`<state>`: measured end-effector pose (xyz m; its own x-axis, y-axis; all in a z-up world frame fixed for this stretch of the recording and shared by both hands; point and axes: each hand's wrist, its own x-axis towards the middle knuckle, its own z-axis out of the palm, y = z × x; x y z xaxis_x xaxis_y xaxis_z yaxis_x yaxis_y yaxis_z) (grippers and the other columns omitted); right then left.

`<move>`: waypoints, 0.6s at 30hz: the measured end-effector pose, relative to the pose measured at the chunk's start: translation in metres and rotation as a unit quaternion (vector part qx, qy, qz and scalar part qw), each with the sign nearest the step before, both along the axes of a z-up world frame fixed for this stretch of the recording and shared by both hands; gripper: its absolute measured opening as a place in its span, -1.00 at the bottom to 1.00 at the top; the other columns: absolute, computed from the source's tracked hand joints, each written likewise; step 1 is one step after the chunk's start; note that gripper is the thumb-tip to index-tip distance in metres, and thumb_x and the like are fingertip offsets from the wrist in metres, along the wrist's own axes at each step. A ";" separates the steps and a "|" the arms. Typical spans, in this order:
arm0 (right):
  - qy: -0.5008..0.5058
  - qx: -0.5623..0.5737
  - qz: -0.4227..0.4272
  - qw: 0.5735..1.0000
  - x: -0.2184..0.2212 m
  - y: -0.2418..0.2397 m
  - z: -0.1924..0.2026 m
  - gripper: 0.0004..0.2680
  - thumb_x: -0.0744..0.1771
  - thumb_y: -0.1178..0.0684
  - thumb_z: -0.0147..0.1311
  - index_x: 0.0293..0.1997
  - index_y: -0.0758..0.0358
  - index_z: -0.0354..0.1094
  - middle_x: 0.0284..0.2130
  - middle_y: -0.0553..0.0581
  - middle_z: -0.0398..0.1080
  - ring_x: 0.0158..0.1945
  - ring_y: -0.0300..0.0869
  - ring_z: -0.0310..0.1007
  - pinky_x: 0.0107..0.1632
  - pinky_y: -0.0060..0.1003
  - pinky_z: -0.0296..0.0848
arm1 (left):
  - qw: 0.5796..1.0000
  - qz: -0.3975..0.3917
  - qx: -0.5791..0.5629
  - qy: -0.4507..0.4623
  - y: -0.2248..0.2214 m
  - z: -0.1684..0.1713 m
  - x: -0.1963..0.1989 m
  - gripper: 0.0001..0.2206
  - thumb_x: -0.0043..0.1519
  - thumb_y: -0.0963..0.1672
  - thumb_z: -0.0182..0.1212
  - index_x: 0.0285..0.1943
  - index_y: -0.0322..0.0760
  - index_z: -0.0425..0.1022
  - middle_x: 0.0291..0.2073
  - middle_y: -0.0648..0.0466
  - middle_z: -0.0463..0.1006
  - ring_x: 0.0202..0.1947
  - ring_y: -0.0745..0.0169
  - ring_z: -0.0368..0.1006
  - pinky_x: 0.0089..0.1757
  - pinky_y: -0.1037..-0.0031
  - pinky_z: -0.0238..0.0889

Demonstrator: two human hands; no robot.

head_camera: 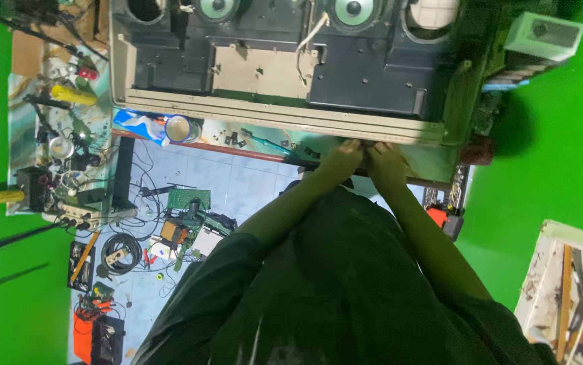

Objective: The person removes a speaker from an electronic device, cleans the speaker and the housing with a toothbrush and a cloth, and then screws a part back into the assembly using a screwdriver.

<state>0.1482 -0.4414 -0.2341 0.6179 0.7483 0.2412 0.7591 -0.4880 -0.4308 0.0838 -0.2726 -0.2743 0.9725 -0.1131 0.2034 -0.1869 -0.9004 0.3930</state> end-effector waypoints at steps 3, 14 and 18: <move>-0.030 0.035 -0.007 0.999 -0.005 0.003 0.013 -0.76 0.24 0.20 0.18 0.00 0.25 0.43 -0.11 0.19 0.43 0.03 0.09 0.41 0.13 -0.01 0.35 | 0.999 0.017 -0.033 -0.036 -0.002 0.000 -0.003 -0.93 0.14 -0.23 0.15 -0.31 -0.41 0.52 -0.16 -0.19 0.51 -0.16 -0.11 0.54 -0.21 0.21 0.48; 0.036 -0.024 0.015 0.999 -0.020 0.000 0.044 -0.61 0.29 0.19 0.05 0.27 0.51 0.20 0.10 0.51 0.33 0.15 0.28 0.36 0.21 0.07 0.33 | 0.991 0.030 0.051 0.124 0.002 0.050 -0.009 -0.60 0.44 -0.17 0.01 0.42 -0.59 0.33 -0.08 -0.30 0.54 -0.27 -0.06 0.60 -0.40 0.26 0.47; 0.030 0.058 -0.012 0.998 -0.020 -0.009 0.082 -0.76 0.39 0.12 0.07 0.15 0.45 0.36 -0.02 0.55 0.41 0.00 0.28 0.51 0.02 -0.01 0.52 | 0.998 0.053 -0.002 -0.021 0.011 0.122 -0.026 -0.72 0.33 -0.05 0.11 0.10 -0.26 0.56 -0.15 -0.16 0.61 -0.25 -0.16 0.61 -0.30 0.25 0.47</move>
<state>0.1282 -0.4501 -0.1520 0.6508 0.7028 0.2873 0.7195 -0.4499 -0.5291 0.0576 -0.2618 -0.1527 0.9695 -0.0089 0.2451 -0.1070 -0.9145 0.3901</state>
